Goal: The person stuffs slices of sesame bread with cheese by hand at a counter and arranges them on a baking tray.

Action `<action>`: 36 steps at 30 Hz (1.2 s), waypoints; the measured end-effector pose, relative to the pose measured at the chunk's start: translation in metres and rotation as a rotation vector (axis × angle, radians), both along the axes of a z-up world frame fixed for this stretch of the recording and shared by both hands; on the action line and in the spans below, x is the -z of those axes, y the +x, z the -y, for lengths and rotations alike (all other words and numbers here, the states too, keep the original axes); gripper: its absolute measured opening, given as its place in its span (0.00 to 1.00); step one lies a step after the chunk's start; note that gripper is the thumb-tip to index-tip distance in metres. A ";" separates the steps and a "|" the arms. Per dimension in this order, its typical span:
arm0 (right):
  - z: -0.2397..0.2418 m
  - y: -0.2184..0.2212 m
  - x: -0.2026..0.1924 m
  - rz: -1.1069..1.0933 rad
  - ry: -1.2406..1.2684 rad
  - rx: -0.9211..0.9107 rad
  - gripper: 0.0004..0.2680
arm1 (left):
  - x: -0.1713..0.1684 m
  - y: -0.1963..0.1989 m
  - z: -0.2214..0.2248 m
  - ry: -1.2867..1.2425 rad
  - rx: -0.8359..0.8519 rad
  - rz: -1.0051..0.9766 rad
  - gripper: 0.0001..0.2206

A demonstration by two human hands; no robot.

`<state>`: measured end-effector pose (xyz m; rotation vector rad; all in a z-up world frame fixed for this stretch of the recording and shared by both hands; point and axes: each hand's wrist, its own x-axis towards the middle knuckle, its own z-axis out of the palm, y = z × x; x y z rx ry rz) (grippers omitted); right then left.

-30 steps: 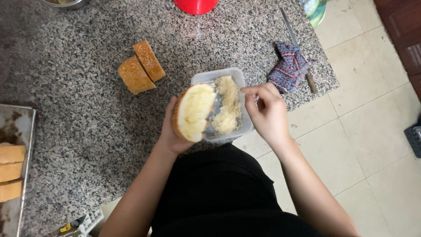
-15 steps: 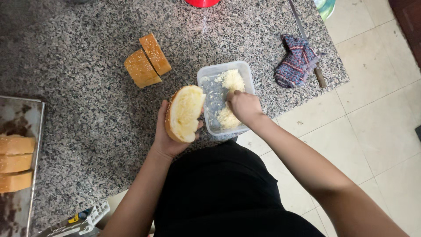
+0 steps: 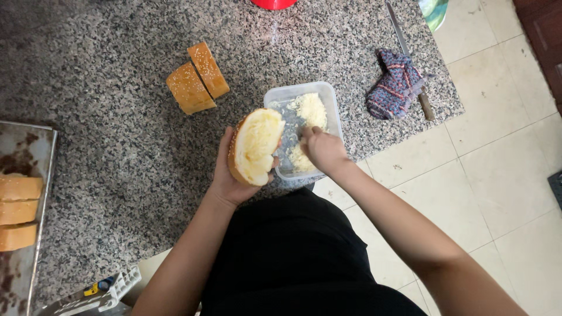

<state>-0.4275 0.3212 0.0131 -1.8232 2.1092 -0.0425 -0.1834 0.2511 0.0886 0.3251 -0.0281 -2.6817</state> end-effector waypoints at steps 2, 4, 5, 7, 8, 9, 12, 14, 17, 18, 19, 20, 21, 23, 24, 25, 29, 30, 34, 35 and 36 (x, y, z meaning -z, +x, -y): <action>-0.002 0.002 0.002 0.040 -0.012 0.018 0.14 | 0.000 -0.001 0.000 0.004 -0.005 0.009 0.35; -0.002 0.002 0.003 0.003 0.046 0.013 0.13 | 0.001 0.000 -0.002 0.004 -0.005 0.025 0.35; -0.002 0.001 0.004 -0.017 0.049 0.010 0.11 | 0.002 0.000 -0.003 0.000 -0.002 0.035 0.35; 0.003 0.001 0.002 -0.058 0.049 0.009 0.08 | 0.004 -0.001 -0.003 0.004 0.003 0.025 0.35; 0.003 0.002 -0.004 -0.017 0.025 0.041 0.08 | 0.005 0.000 -0.005 0.015 0.001 0.009 0.35; 0.002 0.003 -0.013 0.024 0.001 0.073 0.08 | 0.006 0.001 -0.006 0.026 0.000 -0.007 0.35; 0.001 0.004 -0.053 0.163 -0.086 0.151 0.07 | 0.007 0.002 -0.006 0.040 0.001 -0.084 0.35; 0.002 0.005 -0.086 0.280 -0.191 0.160 0.06 | 0.008 0.000 -0.005 0.049 0.018 0.002 0.35; 0.001 0.005 -0.142 0.452 -0.319 0.168 0.05 | 0.010 -0.007 -0.005 0.101 0.027 -0.130 0.35; -0.001 0.007 -0.161 0.491 -0.299 0.203 0.05 | 0.011 -0.009 -0.005 0.124 0.025 -0.216 0.35; -0.003 0.011 -0.179 0.530 -0.279 0.238 0.06 | 0.011 -0.012 -0.005 0.115 0.028 -0.199 0.35; -0.003 0.016 -0.194 0.562 -0.323 0.218 0.05 | 0.011 -0.015 -0.005 0.106 0.033 -0.181 0.35; -0.003 0.022 -0.207 0.594 -0.368 0.197 0.05 | 0.010 -0.018 -0.005 0.097 0.037 -0.163 0.35; -0.008 0.034 -0.227 0.641 -0.474 0.083 0.04 | 0.007 -0.027 -0.005 0.061 0.051 -0.267 0.35; -0.009 0.040 -0.233 0.654 -0.540 -0.017 0.05 | 0.004 -0.032 -0.004 0.041 0.058 -0.321 0.35; -0.011 0.044 -0.239 0.666 -0.605 -0.118 0.05 | 0.000 -0.037 -0.005 0.047 0.022 -0.188 0.34; -0.023 0.053 -0.253 0.650 -0.366 -0.039 0.06 | -0.014 -0.048 -0.004 0.060 -0.065 0.018 0.33; -0.025 0.052 -0.254 0.671 -0.364 -0.001 0.06 | -0.014 -0.050 -0.004 0.065 -0.072 -0.015 0.33; -0.024 0.054 -0.252 0.638 -0.353 0.134 0.05 | -0.011 -0.048 0.000 0.034 -0.018 -0.270 0.33; -0.024 0.056 -0.251 0.612 -0.369 0.106 0.05 | -0.011 -0.050 0.000 0.040 -0.012 -0.272 0.33; -0.024 0.060 -0.250 0.588 -0.383 0.078 0.05 | -0.012 -0.051 0.000 0.047 -0.006 -0.274 0.34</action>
